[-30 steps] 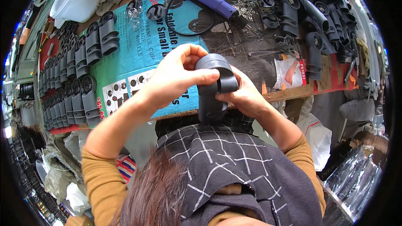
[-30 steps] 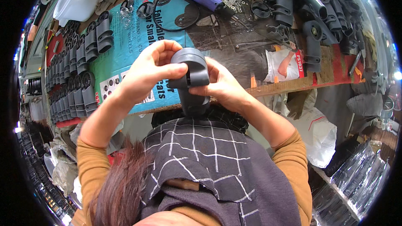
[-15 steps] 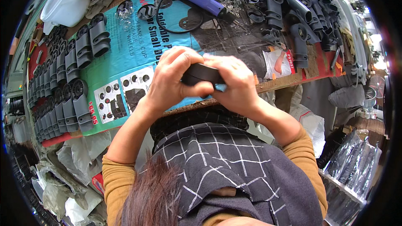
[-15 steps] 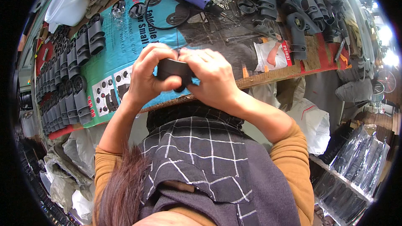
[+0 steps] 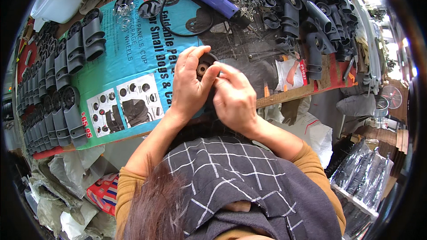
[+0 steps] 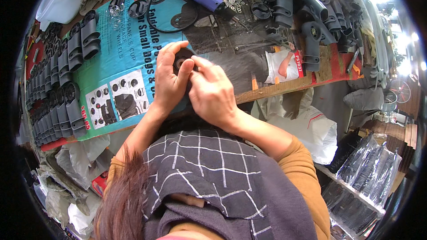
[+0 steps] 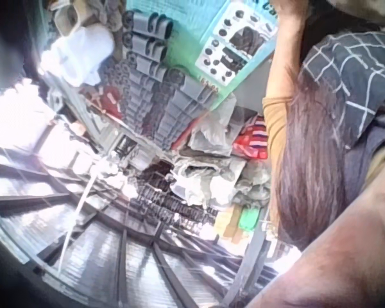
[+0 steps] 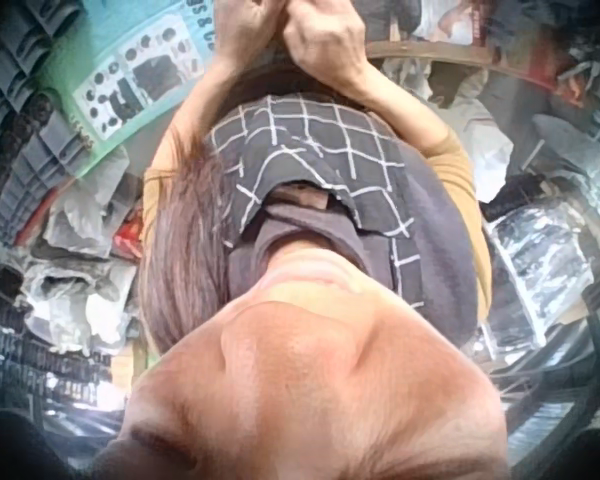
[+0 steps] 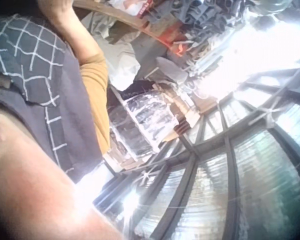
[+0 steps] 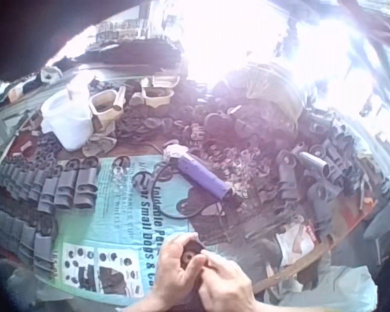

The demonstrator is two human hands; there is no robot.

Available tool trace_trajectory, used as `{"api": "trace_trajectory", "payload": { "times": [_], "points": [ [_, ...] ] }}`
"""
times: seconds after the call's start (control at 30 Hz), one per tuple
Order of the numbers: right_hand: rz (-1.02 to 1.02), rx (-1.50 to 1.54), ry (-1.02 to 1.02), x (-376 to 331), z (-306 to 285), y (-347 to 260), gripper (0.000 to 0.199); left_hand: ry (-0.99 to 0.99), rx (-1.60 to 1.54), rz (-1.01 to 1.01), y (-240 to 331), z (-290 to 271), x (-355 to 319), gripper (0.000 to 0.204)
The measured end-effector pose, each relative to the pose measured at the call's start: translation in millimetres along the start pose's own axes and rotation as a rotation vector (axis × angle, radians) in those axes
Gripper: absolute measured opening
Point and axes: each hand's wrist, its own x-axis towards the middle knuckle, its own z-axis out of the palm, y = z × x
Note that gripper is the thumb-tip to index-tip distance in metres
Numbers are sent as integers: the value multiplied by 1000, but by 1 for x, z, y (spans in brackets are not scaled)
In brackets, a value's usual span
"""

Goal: The person assembles small wheels into gray plastic housings on a cluttered workbench. They insert wheels, apply hot glue with a glue gun, and attach metal rings to secure the wheels in place.

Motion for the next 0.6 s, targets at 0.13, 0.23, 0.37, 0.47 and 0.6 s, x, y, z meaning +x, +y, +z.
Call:
{"api": "trace_trajectory", "payload": {
  "times": [0.13,0.23,0.37,0.47,0.6],
  "points": [
    [483,441,32,20,1,27,21,-43,21,-21,0,-6,-1,53],
    [793,888,-296,32,1,48,31,-78,48,-30,1,-8,-1,53],
    [890,1102,-380,39,3,59,27,-124,22,-62,1,-9,4,55],
    [838,1068,-324,38,2,53,26,-158,-12,-96,4,-12,9,55],
    [709,718,-440,39,-21,64,21,-200,-53,-128,9,-15,9,48]
  ]
}}
